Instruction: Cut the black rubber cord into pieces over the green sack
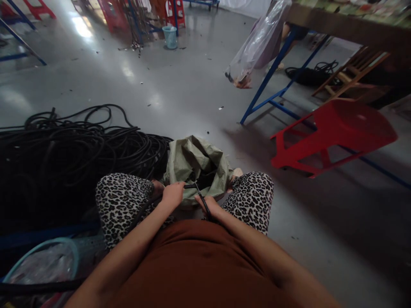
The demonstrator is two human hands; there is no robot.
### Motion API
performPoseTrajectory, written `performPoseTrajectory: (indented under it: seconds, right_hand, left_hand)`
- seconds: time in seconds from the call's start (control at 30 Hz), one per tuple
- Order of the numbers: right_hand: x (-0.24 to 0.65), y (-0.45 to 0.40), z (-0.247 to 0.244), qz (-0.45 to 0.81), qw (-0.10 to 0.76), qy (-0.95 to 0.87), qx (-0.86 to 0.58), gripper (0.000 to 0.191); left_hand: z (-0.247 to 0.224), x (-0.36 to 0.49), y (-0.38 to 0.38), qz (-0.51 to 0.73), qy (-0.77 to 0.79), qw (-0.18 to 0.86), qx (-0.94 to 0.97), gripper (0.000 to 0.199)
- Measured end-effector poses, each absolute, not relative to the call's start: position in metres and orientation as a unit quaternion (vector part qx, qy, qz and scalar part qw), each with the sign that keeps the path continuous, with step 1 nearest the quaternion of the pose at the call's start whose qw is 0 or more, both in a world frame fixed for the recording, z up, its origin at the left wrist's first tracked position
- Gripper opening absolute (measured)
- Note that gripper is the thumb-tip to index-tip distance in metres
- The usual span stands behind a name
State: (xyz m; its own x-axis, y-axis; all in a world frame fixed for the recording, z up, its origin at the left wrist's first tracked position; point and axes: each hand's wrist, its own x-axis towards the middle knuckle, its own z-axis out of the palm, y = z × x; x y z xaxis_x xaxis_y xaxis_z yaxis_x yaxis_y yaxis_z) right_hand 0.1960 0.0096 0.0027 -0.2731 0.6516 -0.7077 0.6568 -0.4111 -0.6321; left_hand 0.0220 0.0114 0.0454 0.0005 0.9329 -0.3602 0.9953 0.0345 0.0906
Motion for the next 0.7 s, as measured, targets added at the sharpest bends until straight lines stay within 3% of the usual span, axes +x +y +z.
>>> performPoseTrajectory:
  seconds: [0.7]
  right_hand:
    - [0.196,0.010,0.000,-0.624,0.001,0.496,0.603,0.046]
  left_hand:
    - [0.045,0.020,0.011,-0.104,0.715,0.182,0.667,0.031]
